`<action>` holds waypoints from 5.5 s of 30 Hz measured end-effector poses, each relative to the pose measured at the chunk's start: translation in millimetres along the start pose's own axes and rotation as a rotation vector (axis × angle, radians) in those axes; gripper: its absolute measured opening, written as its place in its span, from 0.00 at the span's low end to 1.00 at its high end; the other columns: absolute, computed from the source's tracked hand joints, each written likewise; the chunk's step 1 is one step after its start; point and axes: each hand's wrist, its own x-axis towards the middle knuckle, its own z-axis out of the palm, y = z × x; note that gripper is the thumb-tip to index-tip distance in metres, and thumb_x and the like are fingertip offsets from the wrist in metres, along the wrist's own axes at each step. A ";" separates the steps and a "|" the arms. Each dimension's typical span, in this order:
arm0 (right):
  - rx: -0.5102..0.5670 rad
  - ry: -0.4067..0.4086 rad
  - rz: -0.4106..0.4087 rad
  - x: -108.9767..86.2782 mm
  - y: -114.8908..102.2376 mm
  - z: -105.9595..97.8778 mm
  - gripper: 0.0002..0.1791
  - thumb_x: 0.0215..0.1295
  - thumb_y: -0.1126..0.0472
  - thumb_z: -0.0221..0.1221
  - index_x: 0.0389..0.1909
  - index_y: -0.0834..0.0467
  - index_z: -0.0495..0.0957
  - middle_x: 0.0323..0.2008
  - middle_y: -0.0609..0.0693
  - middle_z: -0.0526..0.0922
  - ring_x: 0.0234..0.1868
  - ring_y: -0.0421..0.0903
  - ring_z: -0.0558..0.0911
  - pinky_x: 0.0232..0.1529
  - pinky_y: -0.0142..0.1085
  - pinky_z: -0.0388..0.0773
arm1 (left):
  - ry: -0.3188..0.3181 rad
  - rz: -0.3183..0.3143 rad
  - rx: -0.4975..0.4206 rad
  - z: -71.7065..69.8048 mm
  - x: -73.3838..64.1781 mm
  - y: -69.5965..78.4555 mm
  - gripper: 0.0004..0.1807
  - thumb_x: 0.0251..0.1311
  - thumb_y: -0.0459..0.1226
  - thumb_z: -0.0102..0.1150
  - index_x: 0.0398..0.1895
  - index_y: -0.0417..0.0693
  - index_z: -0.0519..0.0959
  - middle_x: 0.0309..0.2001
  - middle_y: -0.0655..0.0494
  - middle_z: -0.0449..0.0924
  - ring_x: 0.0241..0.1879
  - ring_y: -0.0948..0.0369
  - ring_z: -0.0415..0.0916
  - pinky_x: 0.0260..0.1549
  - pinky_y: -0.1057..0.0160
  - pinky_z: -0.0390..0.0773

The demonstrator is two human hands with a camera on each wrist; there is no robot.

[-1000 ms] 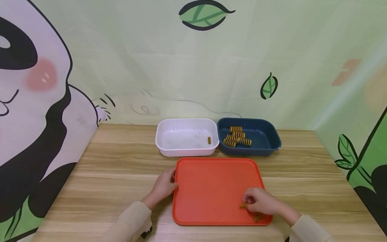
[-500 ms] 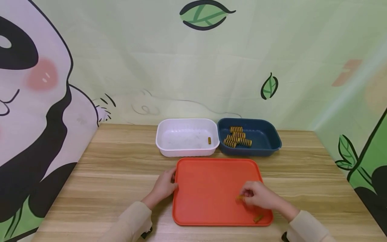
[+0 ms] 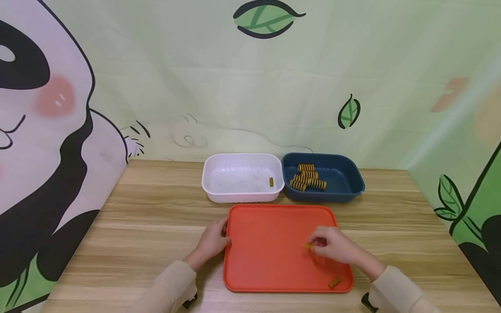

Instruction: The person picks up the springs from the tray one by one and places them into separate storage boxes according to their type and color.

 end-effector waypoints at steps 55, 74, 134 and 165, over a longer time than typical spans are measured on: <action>-0.087 0.226 -0.050 57.2 -26.6 -26.4 0.07 0.49 0.68 0.61 0.32 0.64 0.80 0.26 0.48 0.77 0.28 0.39 0.72 0.30 0.28 0.74 | -0.027 -0.020 -0.007 -0.4 1.2 -2.6 0.33 0.38 0.23 0.56 0.57 0.33 0.67 0.25 0.50 0.75 0.28 0.59 0.71 0.27 0.67 0.72; -0.087 0.258 -0.057 77.4 -34.6 -30.0 0.07 0.50 0.68 0.61 0.33 0.63 0.80 0.25 0.49 0.76 0.27 0.40 0.72 0.29 0.27 0.74 | -0.028 -0.023 -0.020 -1.2 1.2 -1.5 0.34 0.37 0.22 0.56 0.56 0.34 0.67 0.24 0.51 0.76 0.26 0.61 0.70 0.25 0.68 0.72; 0.012 0.347 0.071 134.2 -21.5 -10.4 0.09 0.54 0.65 0.59 0.37 0.62 0.80 0.30 0.53 0.76 0.31 0.45 0.72 0.32 0.30 0.71 | -0.018 -0.029 -0.049 -1.3 2.2 -2.6 0.34 0.37 0.22 0.55 0.56 0.36 0.68 0.22 0.52 0.76 0.24 0.62 0.70 0.23 0.69 0.72; -0.014 0.338 0.095 164.8 -16.6 -2.3 0.10 0.54 0.65 0.57 0.37 0.63 0.80 0.29 0.56 0.77 0.30 0.46 0.73 0.32 0.31 0.72 | -0.028 -0.022 -0.031 -1.0 3.0 -2.7 0.33 0.38 0.22 0.56 0.57 0.34 0.67 0.26 0.50 0.76 0.27 0.60 0.72 0.25 0.68 0.73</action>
